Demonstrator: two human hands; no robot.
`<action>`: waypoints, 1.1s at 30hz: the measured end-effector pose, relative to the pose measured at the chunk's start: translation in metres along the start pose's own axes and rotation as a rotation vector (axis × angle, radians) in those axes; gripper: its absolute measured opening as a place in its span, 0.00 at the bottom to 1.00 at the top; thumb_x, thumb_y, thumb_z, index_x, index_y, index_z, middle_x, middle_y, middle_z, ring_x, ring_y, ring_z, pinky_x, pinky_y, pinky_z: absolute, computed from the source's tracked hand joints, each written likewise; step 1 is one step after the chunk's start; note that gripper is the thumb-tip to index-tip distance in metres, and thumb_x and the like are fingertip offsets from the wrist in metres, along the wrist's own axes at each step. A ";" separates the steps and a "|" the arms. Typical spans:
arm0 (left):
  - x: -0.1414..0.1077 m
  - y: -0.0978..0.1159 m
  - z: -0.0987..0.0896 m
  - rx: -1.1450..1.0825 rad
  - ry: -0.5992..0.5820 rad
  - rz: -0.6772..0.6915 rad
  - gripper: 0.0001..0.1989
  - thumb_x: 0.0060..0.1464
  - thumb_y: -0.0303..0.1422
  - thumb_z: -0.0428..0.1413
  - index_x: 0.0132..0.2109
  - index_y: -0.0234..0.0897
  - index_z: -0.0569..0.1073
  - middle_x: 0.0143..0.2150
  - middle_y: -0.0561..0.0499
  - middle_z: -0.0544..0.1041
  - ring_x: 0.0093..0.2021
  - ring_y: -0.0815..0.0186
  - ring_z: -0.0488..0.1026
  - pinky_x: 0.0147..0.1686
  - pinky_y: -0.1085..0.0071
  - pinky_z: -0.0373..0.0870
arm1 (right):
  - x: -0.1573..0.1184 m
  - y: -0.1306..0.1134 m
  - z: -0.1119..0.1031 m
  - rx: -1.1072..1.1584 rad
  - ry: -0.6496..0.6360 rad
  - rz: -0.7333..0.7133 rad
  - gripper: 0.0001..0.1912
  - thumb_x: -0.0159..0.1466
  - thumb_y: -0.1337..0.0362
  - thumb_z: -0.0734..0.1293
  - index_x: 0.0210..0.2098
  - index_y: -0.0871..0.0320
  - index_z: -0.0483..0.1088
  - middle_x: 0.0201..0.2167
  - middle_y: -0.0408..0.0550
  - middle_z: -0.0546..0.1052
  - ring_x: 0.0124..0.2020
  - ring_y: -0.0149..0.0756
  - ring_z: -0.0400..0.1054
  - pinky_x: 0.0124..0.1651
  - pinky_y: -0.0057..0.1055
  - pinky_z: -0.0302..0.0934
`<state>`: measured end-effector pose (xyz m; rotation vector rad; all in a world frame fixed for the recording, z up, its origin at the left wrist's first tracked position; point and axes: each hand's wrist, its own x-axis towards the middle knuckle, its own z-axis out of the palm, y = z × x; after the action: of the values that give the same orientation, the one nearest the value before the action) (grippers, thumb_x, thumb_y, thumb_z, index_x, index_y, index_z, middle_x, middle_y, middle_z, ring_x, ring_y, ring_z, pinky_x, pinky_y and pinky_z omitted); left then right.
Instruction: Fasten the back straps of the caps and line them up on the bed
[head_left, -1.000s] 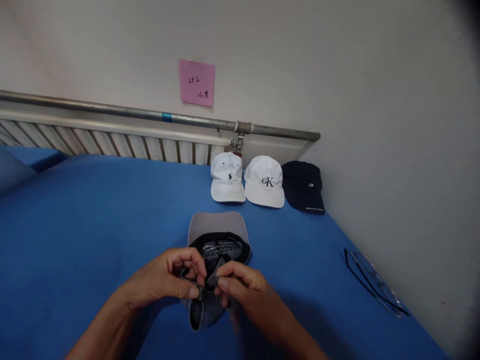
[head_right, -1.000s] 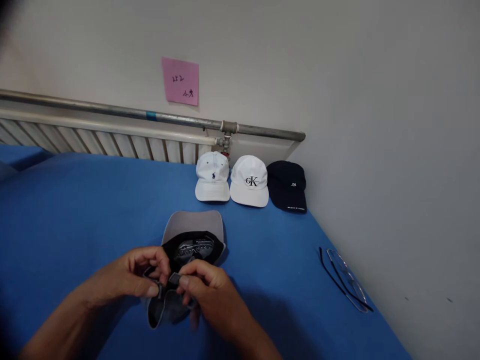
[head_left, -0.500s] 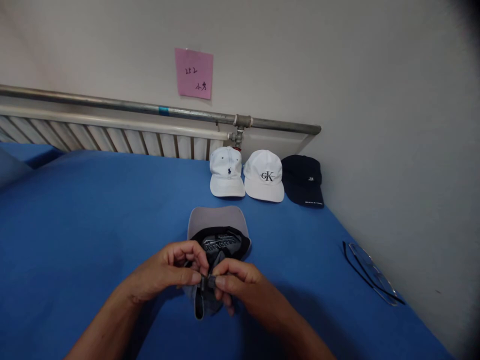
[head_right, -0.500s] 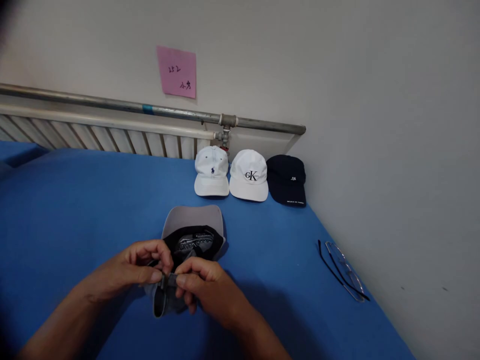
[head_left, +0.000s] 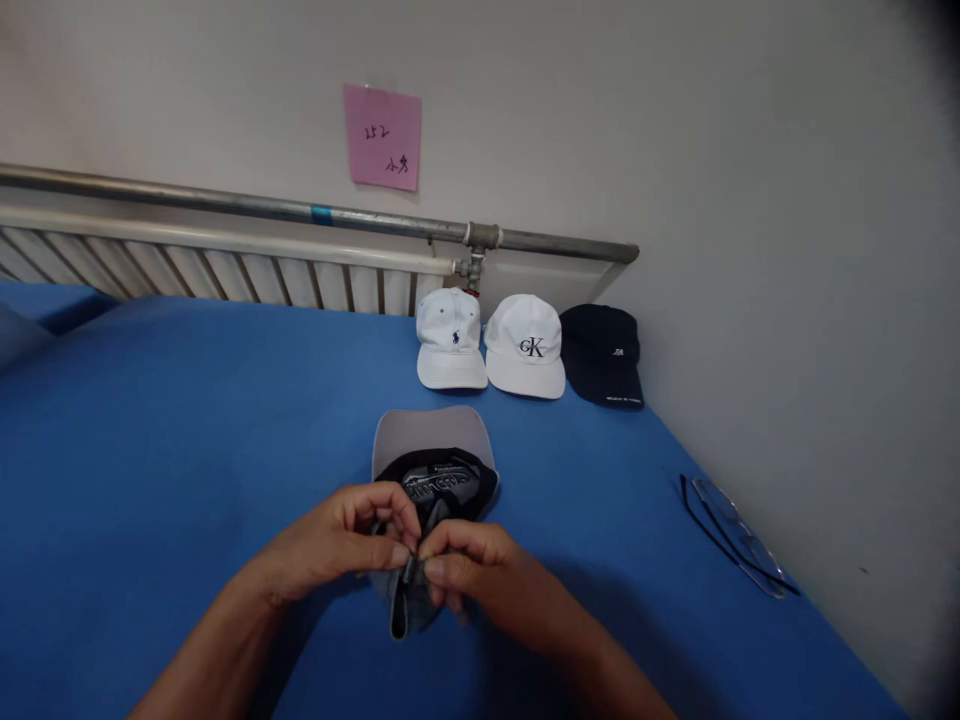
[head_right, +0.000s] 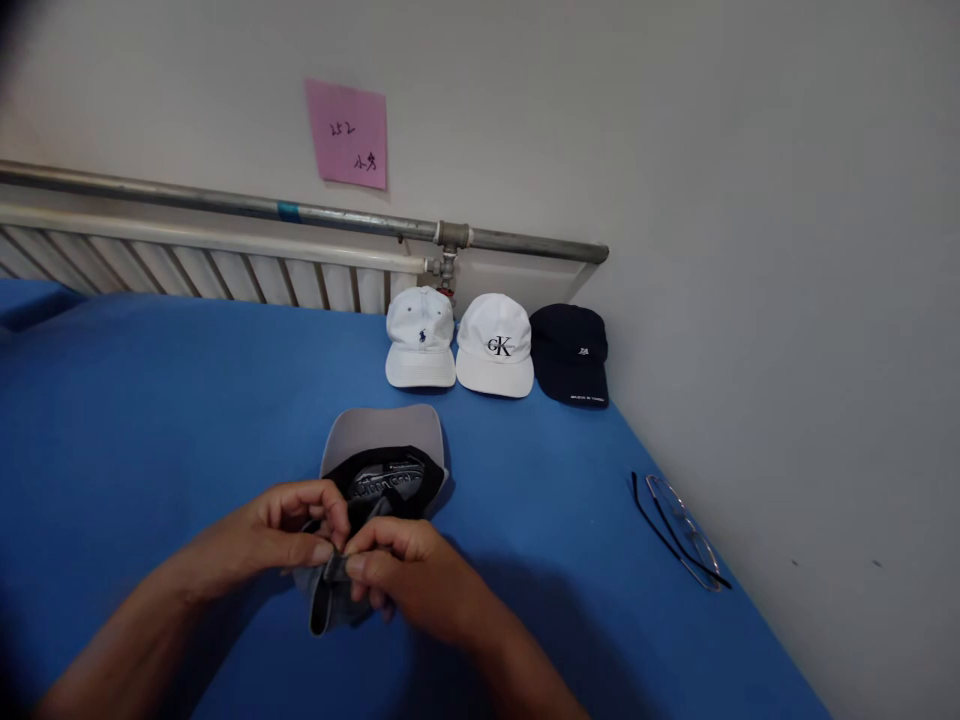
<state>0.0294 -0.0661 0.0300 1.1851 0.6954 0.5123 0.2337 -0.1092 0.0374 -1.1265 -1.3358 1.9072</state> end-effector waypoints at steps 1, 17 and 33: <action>0.000 0.000 0.001 0.009 0.002 0.000 0.09 0.48 0.33 0.64 0.35 0.34 0.74 0.26 0.56 0.70 0.23 0.76 0.60 0.21 0.78 0.55 | 0.000 0.000 0.001 -0.011 0.005 -0.002 0.06 0.58 0.63 0.65 0.29 0.59 0.71 0.23 0.40 0.71 0.22 0.24 0.61 0.27 0.25 0.55; 0.005 0.001 0.007 0.021 0.039 -0.012 0.07 0.48 0.31 0.62 0.32 0.35 0.71 0.23 0.58 0.66 0.20 0.77 0.56 0.19 0.80 0.53 | 0.001 0.004 0.006 0.067 0.135 -0.098 0.06 0.52 0.70 0.65 0.31 0.57 0.67 0.23 0.36 0.69 0.17 0.22 0.59 0.21 0.22 0.55; -0.002 0.003 0.006 0.034 -0.066 0.016 0.06 0.51 0.32 0.59 0.35 0.35 0.70 0.32 0.55 0.67 0.30 0.71 0.63 0.29 0.74 0.62 | -0.005 0.001 0.014 -0.453 0.330 -0.455 0.12 0.52 0.76 0.70 0.34 0.57 0.75 0.28 0.40 0.74 0.28 0.28 0.67 0.32 0.26 0.60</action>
<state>0.0323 -0.0702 0.0344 1.2354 0.6406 0.4737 0.2246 -0.1202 0.0406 -1.1539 -1.6959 1.0738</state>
